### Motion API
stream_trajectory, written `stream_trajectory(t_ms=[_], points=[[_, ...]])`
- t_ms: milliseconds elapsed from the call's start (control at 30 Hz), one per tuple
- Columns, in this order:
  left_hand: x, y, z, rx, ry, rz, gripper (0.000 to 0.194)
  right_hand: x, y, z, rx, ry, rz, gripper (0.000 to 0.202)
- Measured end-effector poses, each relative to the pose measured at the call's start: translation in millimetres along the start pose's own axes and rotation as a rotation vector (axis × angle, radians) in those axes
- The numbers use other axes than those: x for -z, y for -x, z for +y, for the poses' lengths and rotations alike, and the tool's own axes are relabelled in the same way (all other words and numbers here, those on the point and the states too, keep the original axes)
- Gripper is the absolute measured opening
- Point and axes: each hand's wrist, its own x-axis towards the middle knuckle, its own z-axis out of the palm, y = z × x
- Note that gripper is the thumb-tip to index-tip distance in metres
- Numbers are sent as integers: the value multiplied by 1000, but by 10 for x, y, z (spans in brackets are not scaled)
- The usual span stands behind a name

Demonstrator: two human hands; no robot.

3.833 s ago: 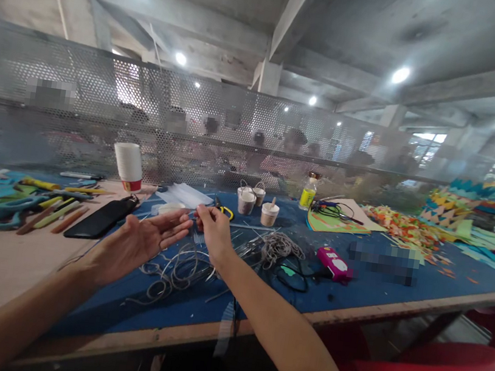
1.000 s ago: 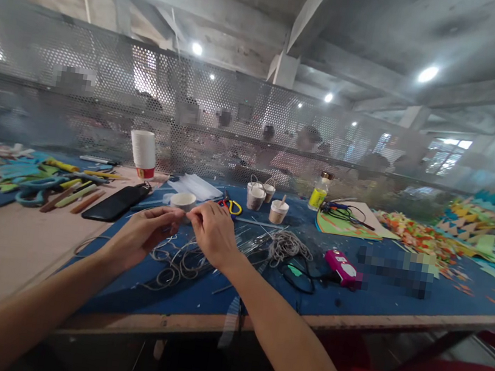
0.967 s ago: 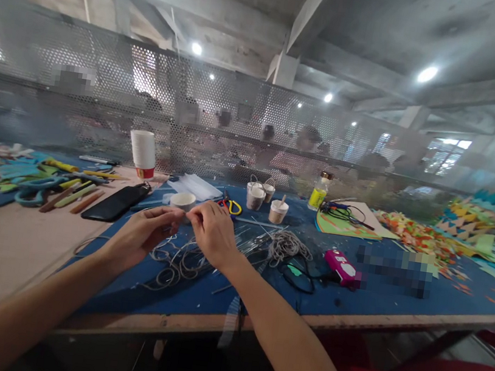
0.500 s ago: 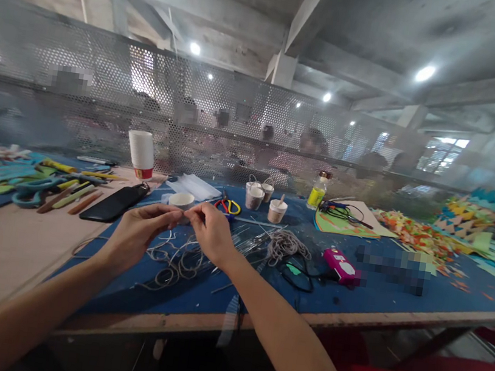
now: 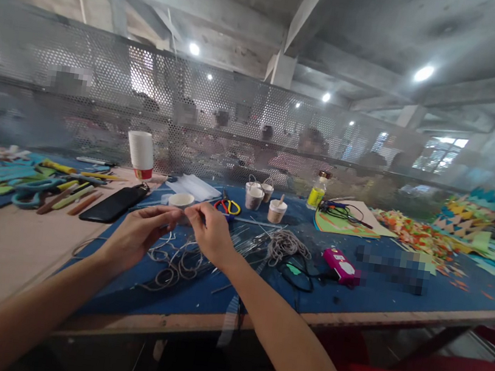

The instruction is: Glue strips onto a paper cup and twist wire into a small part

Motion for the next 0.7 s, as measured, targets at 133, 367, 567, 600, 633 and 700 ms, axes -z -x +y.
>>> stream_trajectory(t_ms=[133, 367, 567, 600, 633, 700], points=[[-12, 18, -1, -55, -42, -7, 22, 6, -2, -1, -20, -37, -32, 24], [3, 2, -27, -19, -53, 10, 25, -35, 3, 88, 166, 302, 83, 15], [19, -14, -46, -41, -53, 15, 24, -27, 5, 66, 206, 389, 102, 17], [19, -11, -47, -58, -59, 11, 23, -23, 3, 60, 188, 365, 89, 18], [18, -7, -47, -77, -66, 7, 22, -20, 0, 57, 169, 340, 71, 20], [14, 1, -44, -95, -76, -2, 22, -18, -3, 56, 138, 301, 41, 23]])
